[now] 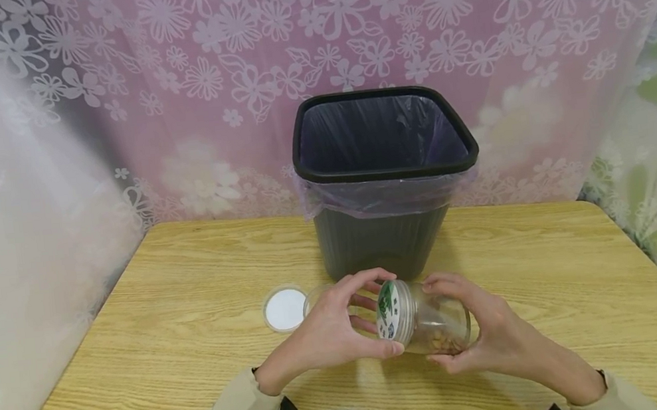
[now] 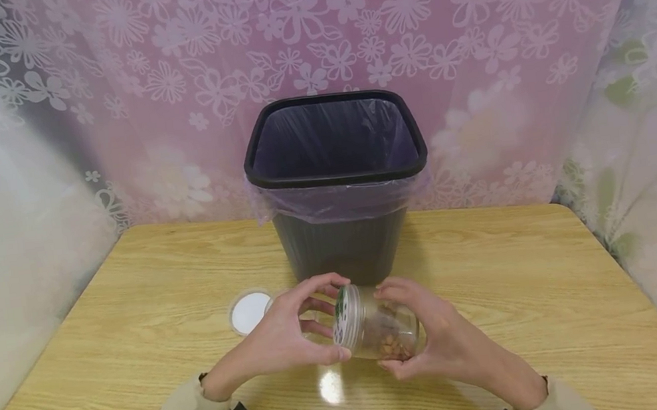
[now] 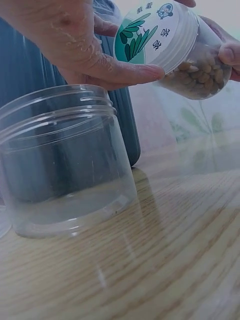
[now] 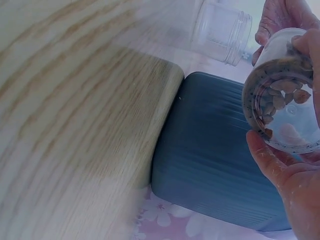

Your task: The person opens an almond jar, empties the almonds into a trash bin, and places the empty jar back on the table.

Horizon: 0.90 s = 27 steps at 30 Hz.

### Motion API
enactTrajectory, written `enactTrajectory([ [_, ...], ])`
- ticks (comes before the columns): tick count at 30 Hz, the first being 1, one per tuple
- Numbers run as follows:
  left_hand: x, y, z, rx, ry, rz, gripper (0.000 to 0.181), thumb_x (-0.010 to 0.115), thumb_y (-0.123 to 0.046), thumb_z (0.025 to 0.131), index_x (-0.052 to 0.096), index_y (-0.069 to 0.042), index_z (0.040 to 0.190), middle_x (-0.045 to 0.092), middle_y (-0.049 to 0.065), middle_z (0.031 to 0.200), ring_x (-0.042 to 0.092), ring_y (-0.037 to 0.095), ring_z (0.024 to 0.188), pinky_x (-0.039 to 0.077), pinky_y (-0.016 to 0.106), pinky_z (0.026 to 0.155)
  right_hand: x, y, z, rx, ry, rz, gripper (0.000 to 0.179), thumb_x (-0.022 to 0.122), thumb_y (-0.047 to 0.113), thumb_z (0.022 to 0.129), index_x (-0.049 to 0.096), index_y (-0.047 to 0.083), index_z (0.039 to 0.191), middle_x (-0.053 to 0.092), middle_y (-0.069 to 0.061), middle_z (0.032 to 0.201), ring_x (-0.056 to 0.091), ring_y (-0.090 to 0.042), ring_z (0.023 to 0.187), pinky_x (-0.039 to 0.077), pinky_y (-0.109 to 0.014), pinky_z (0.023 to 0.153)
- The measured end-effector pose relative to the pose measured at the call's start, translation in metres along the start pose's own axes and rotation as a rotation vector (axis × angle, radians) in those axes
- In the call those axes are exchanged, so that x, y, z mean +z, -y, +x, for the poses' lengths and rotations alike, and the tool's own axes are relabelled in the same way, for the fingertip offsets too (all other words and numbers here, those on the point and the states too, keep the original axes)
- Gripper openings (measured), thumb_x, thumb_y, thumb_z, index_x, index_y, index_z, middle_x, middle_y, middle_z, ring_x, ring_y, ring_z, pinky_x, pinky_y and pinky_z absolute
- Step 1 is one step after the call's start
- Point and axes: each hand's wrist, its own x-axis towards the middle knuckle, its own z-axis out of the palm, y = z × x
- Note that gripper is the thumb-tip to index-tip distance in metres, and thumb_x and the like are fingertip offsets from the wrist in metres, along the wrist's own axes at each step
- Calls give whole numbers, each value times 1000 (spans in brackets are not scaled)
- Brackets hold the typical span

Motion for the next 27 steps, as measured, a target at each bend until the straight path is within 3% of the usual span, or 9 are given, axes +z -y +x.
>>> enactTrajectory([
  [11,2,3,0,-15,-11,-36,78,90,-22,77,51,-42,140,52,2,134,63,17,110,63,29,84,-1,2,4,-49,-3,-79,70,72,47,86,57,-8,127,61,-21,124,56,-14,121,42,-9,107],
  [16,2,3,0,-21,-11,-53,77,89,-22,78,51,-41,141,53,2,133,64,17,109,63,29,84,0,1,5,-57,-7,-66,70,72,46,86,58,-10,126,61,-22,123,56,-15,121,41,-10,109],
  [22,0,3,-1,-30,15,-84,79,87,-18,80,48,-34,147,51,2,138,62,16,115,62,29,88,-2,1,2,-3,4,2,74,78,45,83,56,-9,129,61,-19,127,57,-14,123,43,-10,107],
  [27,-3,1,-1,3,47,-67,89,89,-13,78,45,-44,148,46,-1,144,57,17,125,60,29,94,-6,5,1,120,21,94,85,96,23,67,54,-7,134,61,-13,132,60,-8,118,51,-11,93],
])
